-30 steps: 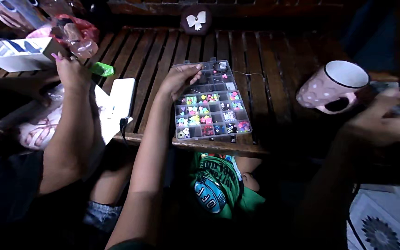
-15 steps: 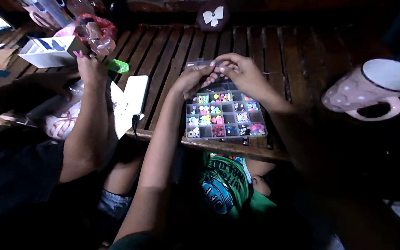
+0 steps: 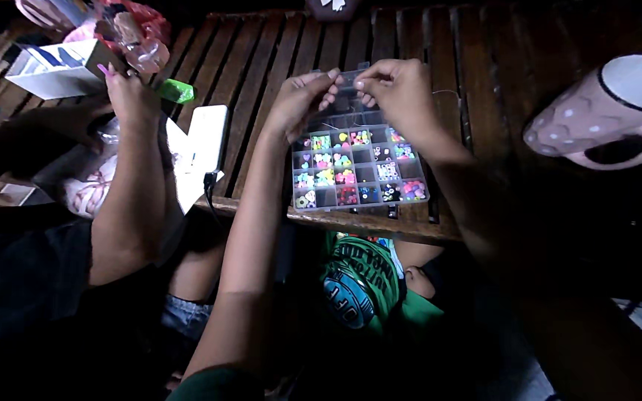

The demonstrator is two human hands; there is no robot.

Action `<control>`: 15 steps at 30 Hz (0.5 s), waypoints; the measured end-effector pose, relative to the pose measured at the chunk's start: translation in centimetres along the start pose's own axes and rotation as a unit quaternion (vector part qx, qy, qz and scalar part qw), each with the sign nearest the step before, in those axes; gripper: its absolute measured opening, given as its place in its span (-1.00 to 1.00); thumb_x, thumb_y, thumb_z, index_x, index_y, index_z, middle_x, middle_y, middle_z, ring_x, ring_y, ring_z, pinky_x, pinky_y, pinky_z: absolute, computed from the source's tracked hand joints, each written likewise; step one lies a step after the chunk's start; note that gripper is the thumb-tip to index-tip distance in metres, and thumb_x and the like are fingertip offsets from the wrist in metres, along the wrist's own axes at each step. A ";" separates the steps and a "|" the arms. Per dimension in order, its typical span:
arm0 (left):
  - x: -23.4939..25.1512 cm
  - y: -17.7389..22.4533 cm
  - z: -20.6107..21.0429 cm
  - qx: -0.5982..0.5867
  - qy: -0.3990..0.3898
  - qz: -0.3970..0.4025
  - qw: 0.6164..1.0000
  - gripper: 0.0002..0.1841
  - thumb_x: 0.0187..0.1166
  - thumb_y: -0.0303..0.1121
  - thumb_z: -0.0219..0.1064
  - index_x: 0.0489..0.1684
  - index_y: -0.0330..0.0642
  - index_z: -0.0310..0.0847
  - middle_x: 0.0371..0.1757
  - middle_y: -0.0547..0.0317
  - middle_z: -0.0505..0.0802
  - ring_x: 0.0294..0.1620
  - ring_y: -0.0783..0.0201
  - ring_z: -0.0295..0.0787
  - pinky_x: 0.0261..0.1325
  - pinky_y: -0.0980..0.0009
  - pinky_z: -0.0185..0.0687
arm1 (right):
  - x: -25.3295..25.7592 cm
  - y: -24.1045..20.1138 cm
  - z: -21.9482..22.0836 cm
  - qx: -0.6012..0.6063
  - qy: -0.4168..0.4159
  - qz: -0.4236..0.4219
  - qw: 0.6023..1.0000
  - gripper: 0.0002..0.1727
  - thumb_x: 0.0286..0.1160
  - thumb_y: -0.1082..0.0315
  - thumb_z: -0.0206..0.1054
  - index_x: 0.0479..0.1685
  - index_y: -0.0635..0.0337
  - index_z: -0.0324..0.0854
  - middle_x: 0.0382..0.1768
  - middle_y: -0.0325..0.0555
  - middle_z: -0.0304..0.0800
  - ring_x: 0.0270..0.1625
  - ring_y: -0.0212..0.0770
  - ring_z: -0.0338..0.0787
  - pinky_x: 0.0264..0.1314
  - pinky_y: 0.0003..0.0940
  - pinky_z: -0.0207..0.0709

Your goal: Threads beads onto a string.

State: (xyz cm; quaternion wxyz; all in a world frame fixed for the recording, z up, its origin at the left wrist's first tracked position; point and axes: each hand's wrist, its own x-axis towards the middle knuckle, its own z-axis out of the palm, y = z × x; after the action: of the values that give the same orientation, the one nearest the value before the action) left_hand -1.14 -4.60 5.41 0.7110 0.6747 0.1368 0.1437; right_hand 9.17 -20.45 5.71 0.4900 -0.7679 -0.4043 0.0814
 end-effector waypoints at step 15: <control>0.5 -0.2 -0.6 -0.108 0.096 0.092 0.985 -0.72 0.89 -0.31 0.00 0.06 -0.23 0.63 -0.29 0.39 0.71 -0.32 0.58 0.63 -0.13 0.66 0.58 | 0.3 1.1 -7.1 -0.076 -0.043 0.010 0.996 -0.80 0.66 0.38 0.32 0.09 0.24 0.77 -0.04 -0.09 0.82 -0.14 -0.49 0.75 0.07 -0.51 0.65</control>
State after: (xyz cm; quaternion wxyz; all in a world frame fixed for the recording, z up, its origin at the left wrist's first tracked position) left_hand -0.88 -3.88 5.14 0.7472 0.5864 0.1254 0.2867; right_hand 13.63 -25.29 8.47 0.4121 -0.8025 -0.4224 0.0880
